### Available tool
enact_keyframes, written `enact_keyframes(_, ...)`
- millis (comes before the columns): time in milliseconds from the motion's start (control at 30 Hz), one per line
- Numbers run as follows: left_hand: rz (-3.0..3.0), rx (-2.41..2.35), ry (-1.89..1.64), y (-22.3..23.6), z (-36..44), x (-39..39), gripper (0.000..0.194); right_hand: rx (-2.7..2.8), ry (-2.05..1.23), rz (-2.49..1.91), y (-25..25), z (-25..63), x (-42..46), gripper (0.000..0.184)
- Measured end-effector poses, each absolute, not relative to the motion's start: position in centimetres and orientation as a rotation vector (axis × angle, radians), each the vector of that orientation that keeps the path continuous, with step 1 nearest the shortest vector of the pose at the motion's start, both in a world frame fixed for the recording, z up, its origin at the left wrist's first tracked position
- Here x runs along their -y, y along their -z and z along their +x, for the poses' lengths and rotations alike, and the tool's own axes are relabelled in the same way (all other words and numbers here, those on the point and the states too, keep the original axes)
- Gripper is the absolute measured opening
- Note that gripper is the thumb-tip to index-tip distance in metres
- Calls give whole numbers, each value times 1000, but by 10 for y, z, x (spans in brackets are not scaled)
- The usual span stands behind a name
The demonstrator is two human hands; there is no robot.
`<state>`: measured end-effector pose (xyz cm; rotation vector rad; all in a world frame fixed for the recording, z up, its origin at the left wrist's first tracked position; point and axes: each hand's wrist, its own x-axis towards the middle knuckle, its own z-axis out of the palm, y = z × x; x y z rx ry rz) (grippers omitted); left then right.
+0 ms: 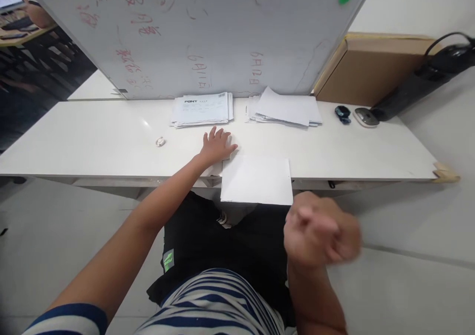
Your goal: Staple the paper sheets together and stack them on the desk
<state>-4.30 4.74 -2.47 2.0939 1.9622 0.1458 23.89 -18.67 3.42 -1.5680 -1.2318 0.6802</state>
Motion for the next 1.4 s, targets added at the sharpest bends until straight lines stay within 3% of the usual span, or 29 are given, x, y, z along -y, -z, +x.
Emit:
enact_keyframes(133, 2097, -1955, -172, 27, -44, -48, 67, 1075, -465, -1852, 26, 223, 84, 42)
enact_keyframes(233, 2086, -1941, -195, 29, -45, -49, 66, 1020, -995, -1904, 60, 235, 72, 49)
enact_keyframes(300, 2059, -1916, -230, 29, -46, -49, 67, 944, -1396, -1712, 69, 240, 80, 51)
enact_keyframes(367, 2002, -1875, -309, 26, -48, -48, 68, 877, -1574, -1534, 70, 239, 85, 48)
enact_keyframes(700, 1222, -1291, -1362, 18, -79, -34, 52, 895, -1279, -1546, 68, 243, 86, 38)
enact_keyframes(867, 1230, -1279, -1348, 21, -76, -34, 52, 677, -1105, -1458, 59, 252, 100, 41)
enact_keyframes(1167, 1321, -1375, -1344, 17, -61, -34, 46, 596, -1104, -1302, 50, 237, 102, 34)
enact_keyframes(1333, 1569, -1384, -1555, -18, -42, 7, 37, 603, -1080, -1285, 46, 229, 104, 34)
enact_keyframes(1400, 1584, -1274, -1462, -36, -32, 35, 39, 618, -1073, -1274, 40, 226, 107, 34)
